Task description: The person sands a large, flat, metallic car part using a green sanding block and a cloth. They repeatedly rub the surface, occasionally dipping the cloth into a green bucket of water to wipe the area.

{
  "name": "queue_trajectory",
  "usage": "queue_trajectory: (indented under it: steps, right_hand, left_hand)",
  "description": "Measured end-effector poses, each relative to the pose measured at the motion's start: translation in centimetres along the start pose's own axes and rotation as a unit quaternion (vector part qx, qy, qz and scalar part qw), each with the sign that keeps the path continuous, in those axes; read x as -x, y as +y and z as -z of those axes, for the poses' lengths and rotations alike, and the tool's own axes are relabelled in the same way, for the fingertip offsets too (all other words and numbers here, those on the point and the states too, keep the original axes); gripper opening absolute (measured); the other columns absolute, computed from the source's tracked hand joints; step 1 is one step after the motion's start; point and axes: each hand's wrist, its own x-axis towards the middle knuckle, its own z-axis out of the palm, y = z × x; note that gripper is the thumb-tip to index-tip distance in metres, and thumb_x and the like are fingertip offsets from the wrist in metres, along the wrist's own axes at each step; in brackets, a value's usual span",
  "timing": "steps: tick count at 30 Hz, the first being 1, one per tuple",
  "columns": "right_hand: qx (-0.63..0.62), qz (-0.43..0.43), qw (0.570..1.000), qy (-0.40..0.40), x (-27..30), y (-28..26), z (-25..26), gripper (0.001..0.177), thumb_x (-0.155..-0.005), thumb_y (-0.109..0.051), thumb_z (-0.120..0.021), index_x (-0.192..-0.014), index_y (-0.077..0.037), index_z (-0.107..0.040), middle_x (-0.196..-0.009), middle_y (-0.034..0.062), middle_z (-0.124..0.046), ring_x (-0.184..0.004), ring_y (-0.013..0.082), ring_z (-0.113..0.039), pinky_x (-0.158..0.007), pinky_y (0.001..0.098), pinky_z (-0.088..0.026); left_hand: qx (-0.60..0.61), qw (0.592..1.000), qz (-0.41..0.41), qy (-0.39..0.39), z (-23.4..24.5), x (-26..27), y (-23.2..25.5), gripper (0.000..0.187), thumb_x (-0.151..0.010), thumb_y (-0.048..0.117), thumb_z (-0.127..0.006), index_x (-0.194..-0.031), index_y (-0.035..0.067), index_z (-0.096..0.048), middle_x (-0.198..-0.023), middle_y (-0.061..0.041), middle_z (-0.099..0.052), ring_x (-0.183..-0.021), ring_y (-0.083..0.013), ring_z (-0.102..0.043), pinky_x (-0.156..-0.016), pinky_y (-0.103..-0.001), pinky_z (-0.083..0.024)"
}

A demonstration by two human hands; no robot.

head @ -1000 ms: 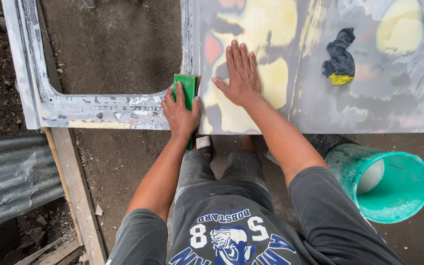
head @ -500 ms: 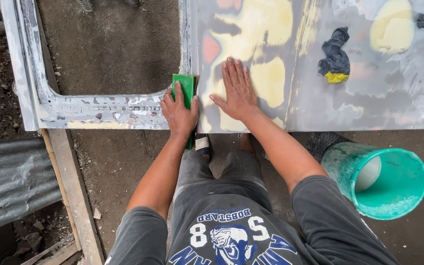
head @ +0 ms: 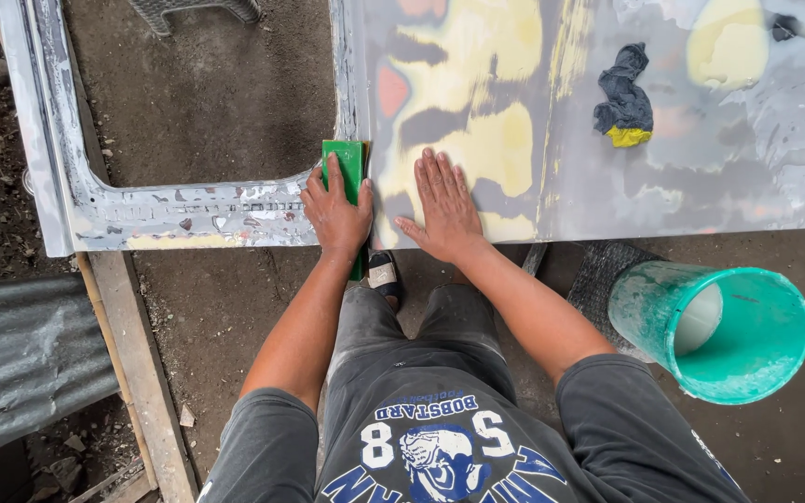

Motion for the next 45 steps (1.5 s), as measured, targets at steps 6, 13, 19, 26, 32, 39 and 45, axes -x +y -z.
queue_trajectory:
  steps: [6,13,19,26,32,39,45]
  right_hand:
    - [-0.005,-0.004,1.0,0.003,3.0,-1.4,-0.7,0.1,-0.097,-0.064,-0.048,-0.163,0.002,-0.009,-0.171,0.0206,-0.004,-0.159,0.0366,-0.001,-0.128,0.0512,-0.005]
    - [-0.005,-0.011,1.0,-0.01,3.7,-1.7,-1.7,0.097,-0.098,-0.063,-0.045,-0.162,0.001,-0.009,-0.171,0.0197,-0.003,-0.158,0.0365,-0.001,-0.126,0.0524,-0.002]
    - [0.011,0.002,1.0,0.0,-3.4,1.2,0.1,0.095,-0.101,-0.065,-0.045,-0.167,-0.005,-0.012,-0.174,0.0149,-0.002,-0.161,0.0339,-0.001,-0.128,0.0555,-0.003]
    - [0.021,-0.047,0.996,-0.073,-11.7,5.4,6.1,0.087,-0.097,-0.069,-0.047,-0.167,-0.025,-0.018,-0.174,0.0064,0.0,-0.161,0.0299,0.001,-0.126,0.0624,0.003]
    - [0.024,0.035,0.999,-0.001,-10.8,4.9,2.0,0.089,-0.104,-0.059,-0.047,-0.167,-0.005,-0.014,-0.173,0.0177,-0.003,-0.16,0.0358,-0.001,-0.128,0.0533,0.0]
    - [0.0,0.153,0.988,-0.033,-3.0,-2.0,-0.2,0.076,-0.103,-0.045,-0.049,-0.163,-0.006,-0.024,-0.172,0.0128,-0.015,-0.158,0.0339,-0.011,-0.127,0.0541,-0.008]
    - [0.031,0.181,0.982,-0.043,2.8,0.9,0.0,0.065,-0.104,-0.049,-0.048,-0.16,-0.021,-0.031,-0.17,0.0049,-0.022,-0.157,0.0293,-0.019,-0.126,0.0545,-0.013]
  left_hand:
    - [0.002,1.0,0.0,-0.002,-0.1,0.1,-0.1,0.078,-0.092,0.044,-0.071,-0.156,0.011,-0.04,-0.141,-0.02,-0.042,-0.122,-0.0423,-0.043,-0.103,-0.056,-0.038]
    - [0.013,1.0,0.006,-0.008,0.2,0.1,0.1,0.078,-0.092,0.044,-0.07,-0.156,0.011,-0.04,-0.142,-0.021,-0.042,-0.123,-0.0422,-0.042,-0.101,-0.056,-0.039]
    - [0.002,1.0,0.007,-0.017,0.1,0.1,0.2,0.079,-0.091,0.044,-0.071,-0.156,0.011,-0.04,-0.142,-0.023,-0.041,-0.122,-0.0432,-0.042,-0.101,-0.057,-0.038]
    - [0.021,1.0,0.01,0.014,0.0,0.4,0.3,0.078,-0.091,0.042,-0.073,-0.155,0.012,-0.043,-0.142,-0.023,-0.044,-0.123,-0.0442,-0.043,-0.103,-0.056,-0.037]
    - [0.029,0.999,0.007,0.031,-0.2,0.1,0.1,0.076,-0.089,0.041,-0.075,-0.153,0.012,-0.046,-0.14,-0.022,-0.046,-0.123,-0.0436,-0.044,-0.103,-0.055,-0.038]
    - [0.057,0.996,0.002,0.074,-0.4,-0.1,-0.7,0.075,-0.092,0.037,-0.076,-0.155,0.009,-0.046,-0.137,-0.022,-0.048,-0.12,-0.0418,-0.047,-0.104,-0.053,-0.04]
    - [0.06,0.994,-0.063,0.06,0.7,-0.6,2.7,0.075,-0.09,0.038,-0.077,-0.153,0.01,-0.047,-0.138,-0.023,-0.048,-0.123,-0.0435,-0.047,-0.104,-0.054,-0.04]
